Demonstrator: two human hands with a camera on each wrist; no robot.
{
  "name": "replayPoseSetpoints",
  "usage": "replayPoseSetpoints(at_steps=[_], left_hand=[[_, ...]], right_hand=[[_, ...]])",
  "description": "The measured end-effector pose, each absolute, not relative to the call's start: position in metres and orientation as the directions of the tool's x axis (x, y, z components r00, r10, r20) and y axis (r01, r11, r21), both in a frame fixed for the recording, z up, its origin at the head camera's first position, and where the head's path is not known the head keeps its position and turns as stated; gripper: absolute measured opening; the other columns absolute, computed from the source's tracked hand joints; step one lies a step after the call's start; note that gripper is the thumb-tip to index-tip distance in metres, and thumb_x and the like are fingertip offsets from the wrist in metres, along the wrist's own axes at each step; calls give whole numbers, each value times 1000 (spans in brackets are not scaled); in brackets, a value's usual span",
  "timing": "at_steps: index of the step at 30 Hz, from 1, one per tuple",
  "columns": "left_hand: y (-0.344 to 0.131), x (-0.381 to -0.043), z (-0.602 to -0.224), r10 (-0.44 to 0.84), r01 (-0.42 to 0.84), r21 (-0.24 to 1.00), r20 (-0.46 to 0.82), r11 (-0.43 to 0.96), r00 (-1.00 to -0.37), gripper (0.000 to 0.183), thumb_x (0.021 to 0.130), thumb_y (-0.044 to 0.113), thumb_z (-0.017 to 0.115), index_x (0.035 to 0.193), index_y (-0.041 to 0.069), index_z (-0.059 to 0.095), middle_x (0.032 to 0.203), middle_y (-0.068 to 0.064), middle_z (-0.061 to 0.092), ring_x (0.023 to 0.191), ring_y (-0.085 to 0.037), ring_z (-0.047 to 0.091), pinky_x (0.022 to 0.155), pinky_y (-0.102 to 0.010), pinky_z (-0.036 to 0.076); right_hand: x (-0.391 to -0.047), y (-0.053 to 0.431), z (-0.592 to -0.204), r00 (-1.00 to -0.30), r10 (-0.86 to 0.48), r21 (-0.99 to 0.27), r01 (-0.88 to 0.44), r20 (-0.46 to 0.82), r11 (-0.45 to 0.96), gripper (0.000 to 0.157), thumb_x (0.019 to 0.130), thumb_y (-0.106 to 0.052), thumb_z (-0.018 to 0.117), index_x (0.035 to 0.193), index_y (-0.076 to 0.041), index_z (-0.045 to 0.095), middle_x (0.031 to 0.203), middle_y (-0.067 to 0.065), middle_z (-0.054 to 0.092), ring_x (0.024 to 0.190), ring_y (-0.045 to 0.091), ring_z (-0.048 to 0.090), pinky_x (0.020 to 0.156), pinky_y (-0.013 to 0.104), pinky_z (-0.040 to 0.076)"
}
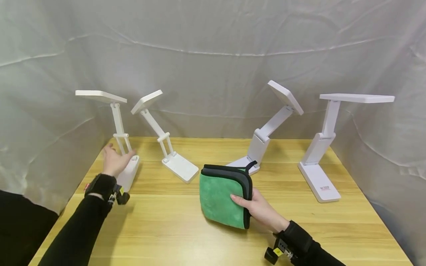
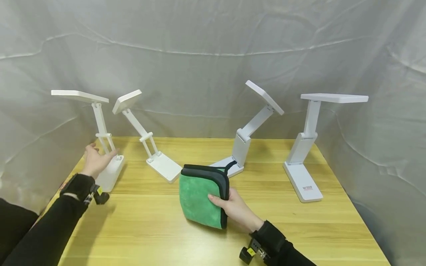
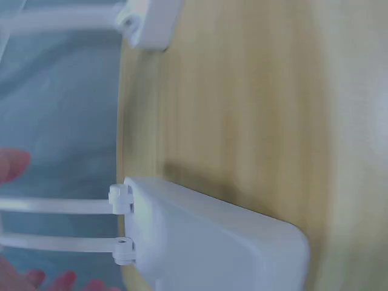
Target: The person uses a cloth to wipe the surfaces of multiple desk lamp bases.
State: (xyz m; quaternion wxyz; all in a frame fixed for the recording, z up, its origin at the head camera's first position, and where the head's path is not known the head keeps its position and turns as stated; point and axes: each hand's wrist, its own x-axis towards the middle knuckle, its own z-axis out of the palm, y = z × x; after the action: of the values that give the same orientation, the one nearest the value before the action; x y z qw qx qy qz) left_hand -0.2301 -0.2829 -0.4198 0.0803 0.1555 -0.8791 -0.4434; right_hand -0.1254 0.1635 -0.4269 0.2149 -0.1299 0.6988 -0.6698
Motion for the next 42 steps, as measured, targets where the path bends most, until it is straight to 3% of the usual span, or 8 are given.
replayPoseSetpoints(at_steps=[4,12,22,28,32,36,38,42], left_hand=[[-294,-248,-416,-260,-186,874,-71,450,-963,94,93,44,52,147,-2,-10,144,-39,13,130,-51,23,104,-59,29],[-302,-256,-419,-117,-91,833,-33,546,-993,69,97,45,45,133,-14,36,133,-39,39,122,-50,38,99,-60,33],[-303,-212,-429,-33,-91,857,-86,507,-996,64,91,48,57,122,-8,55,113,-24,61,97,-23,60,79,-36,53],[-283,-188,-431,98,-24,899,-74,437,-992,57,96,38,53,123,-11,51,118,-29,55,108,-35,56,81,-42,54],[-262,-172,-430,182,1,906,-84,424,-980,45,97,32,52,118,-8,51,108,-28,54,98,-39,58,73,-44,56],[-240,-156,-430,238,22,911,-84,412,-968,39,99,28,50,119,-5,52,110,-29,56,95,-39,59,72,-44,56],[-228,-150,-430,261,39,912,-75,408,-963,39,100,27,48,124,-4,51,116,-30,55,101,-39,58,74,-43,56],[-203,-139,-430,274,35,917,-82,398,-958,40,101,26,44,130,-1,49,124,-30,52,107,-40,56,75,-41,56]], right_hand=[[-122,164,-425,-895,-436,-991,37,-91,131,43,94,-28,59,131,-7,49,122,15,59,107,23,59,90,36,50],[-121,171,-424,-903,-428,-993,-17,-34,116,41,96,-25,56,132,-7,47,122,15,58,109,22,57,91,34,48],[-123,178,-426,-890,-448,-996,73,-89,51,43,97,-27,54,134,-6,44,123,17,56,109,26,58,89,39,50],[-122,183,-428,-888,-452,-996,93,-84,2,43,98,-23,53,134,-3,41,122,18,55,106,26,59,87,41,51],[-120,185,-425,-899,-433,-997,79,-66,-12,42,97,-21,54,133,-3,42,120,18,55,105,24,60,86,39,52],[-118,185,-419,-928,-369,-989,-99,51,113,34,95,-20,57,125,-6,52,113,13,61,98,18,60,83,31,51],[-118,184,-416,-926,-338,-949,-243,165,202,23,94,-18,59,114,-8,58,95,7,62,84,12,58,75,26,48],[-118,173,-405,-858,-279,-799,-507,432,323,8,89,-4,62,89,-10,59,61,-5,41,55,4,39,54,22,35]])
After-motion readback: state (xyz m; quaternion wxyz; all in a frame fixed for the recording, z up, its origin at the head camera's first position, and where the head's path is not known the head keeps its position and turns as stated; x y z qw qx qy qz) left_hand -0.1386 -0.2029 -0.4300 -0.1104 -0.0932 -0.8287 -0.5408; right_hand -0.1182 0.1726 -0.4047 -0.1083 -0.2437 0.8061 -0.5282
